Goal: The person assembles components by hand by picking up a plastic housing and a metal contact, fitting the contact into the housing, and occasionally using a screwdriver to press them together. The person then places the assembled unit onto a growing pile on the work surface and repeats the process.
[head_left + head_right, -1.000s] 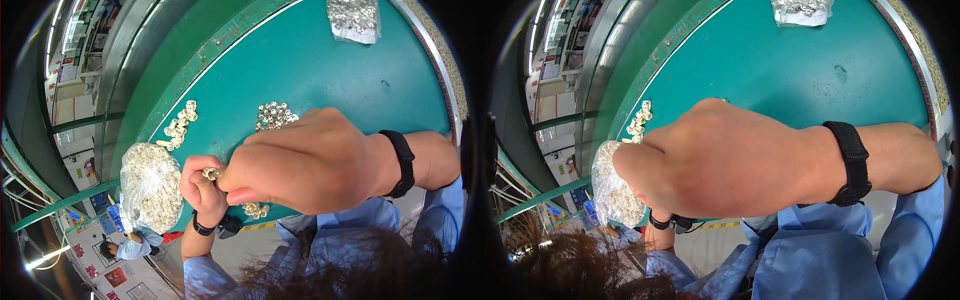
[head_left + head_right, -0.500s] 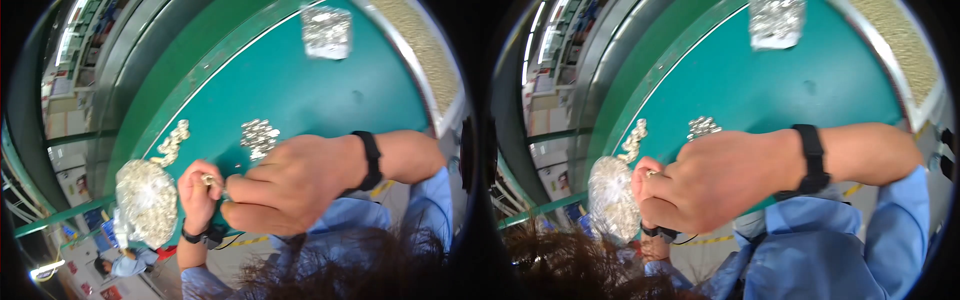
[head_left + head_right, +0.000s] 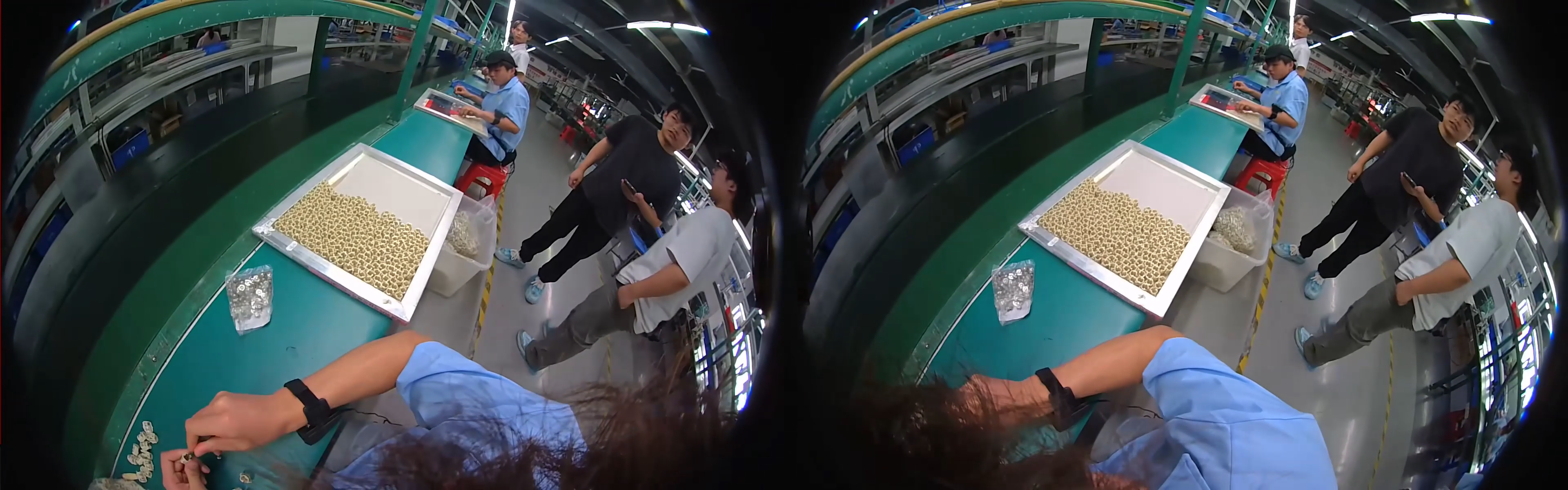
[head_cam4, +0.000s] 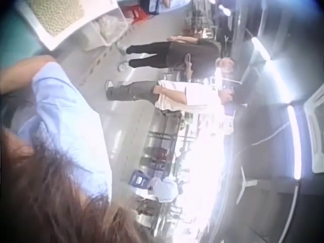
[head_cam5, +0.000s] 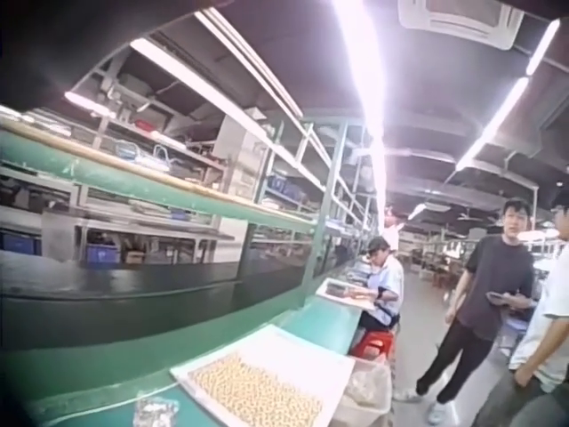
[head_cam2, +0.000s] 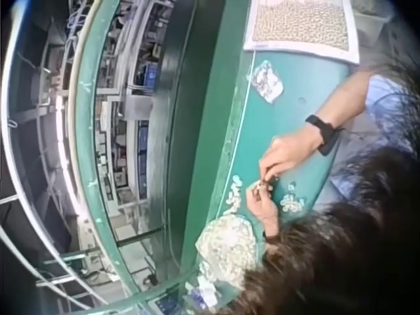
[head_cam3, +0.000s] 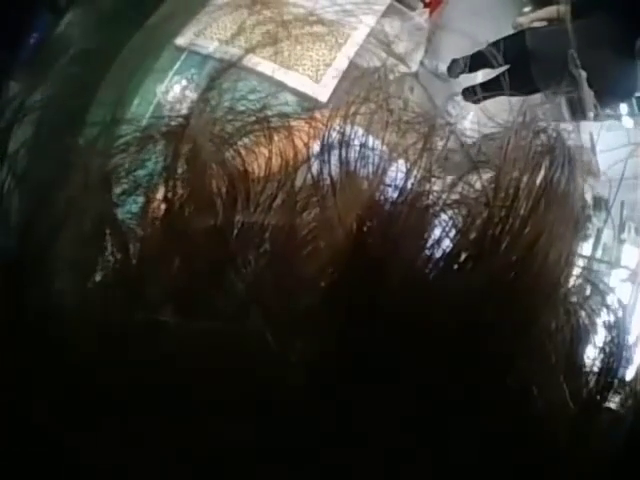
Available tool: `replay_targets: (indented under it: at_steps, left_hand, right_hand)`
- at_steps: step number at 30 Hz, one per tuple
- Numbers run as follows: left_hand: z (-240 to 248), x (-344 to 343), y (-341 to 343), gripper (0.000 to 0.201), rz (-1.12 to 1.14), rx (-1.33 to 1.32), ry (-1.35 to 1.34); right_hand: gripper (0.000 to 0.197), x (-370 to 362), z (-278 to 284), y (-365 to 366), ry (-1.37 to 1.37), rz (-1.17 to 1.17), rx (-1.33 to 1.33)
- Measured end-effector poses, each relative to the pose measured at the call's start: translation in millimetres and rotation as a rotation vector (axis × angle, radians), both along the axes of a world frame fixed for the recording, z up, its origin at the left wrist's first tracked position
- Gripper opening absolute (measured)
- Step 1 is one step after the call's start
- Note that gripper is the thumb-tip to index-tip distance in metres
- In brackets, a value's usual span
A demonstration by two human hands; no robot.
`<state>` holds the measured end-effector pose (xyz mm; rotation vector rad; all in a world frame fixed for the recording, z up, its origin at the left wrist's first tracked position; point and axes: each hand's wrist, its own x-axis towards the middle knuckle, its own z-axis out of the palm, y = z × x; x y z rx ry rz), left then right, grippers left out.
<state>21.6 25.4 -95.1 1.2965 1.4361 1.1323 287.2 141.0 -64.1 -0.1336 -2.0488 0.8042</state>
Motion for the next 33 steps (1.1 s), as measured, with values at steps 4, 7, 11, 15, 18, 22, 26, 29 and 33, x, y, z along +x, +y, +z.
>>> replay_targets:
  at_steps: [4, 7, 11, 15, 18, 22, 26, 29, 33]
  left_hand:
    - [-1, -8, 4, 0.014, -0.08, -0.039, 0.031]
    - [-1, -18, 7, 0.01, -0.133, -0.056, 0.047]
    - [11, -12, -11, 0.023, -0.064, -0.025, -0.075]
    - [60, 21, 7, 0.018, -0.063, 0.042, -0.073]
    - [86, 25, 5, 0.012, 0.108, 0.013, 0.058]
    - [96, 16, 4, 0.01, 0.095, 0.136, 0.269]
    - [93, 16, 0, 0.007, 0.328, 0.342, 0.417]
    - [98, 14, -2, 0.014, 0.067, 0.191, 0.815]
    - [131, 15, -3, 0.021, 0.028, 0.141, 0.948]
  right_hand:
    - [0.011, 7, -16, 4, -0.043, -0.021, 0.353]
    - [0.008, 8, 1, 0, -0.101, -0.021, 0.53]
    - [0.003, 14, 32, -8, -0.109, 0.103, 0.545]
    - [0.014, 36, 72, 0, -0.119, -0.09, 0.189]
    - [0.011, 50, 95, 6, -0.08, -0.146, -0.166]
    - [0.01, 63, 96, 30, -0.005, -0.168, -0.397]
    - [0.011, 73, 95, 45, 0.023, -0.19, -0.474]
    - [0.011, 71, 97, 43, 0.004, -0.205, -0.406]
    - [0.01, 73, 90, 44, 0.015, -0.208, -0.357]
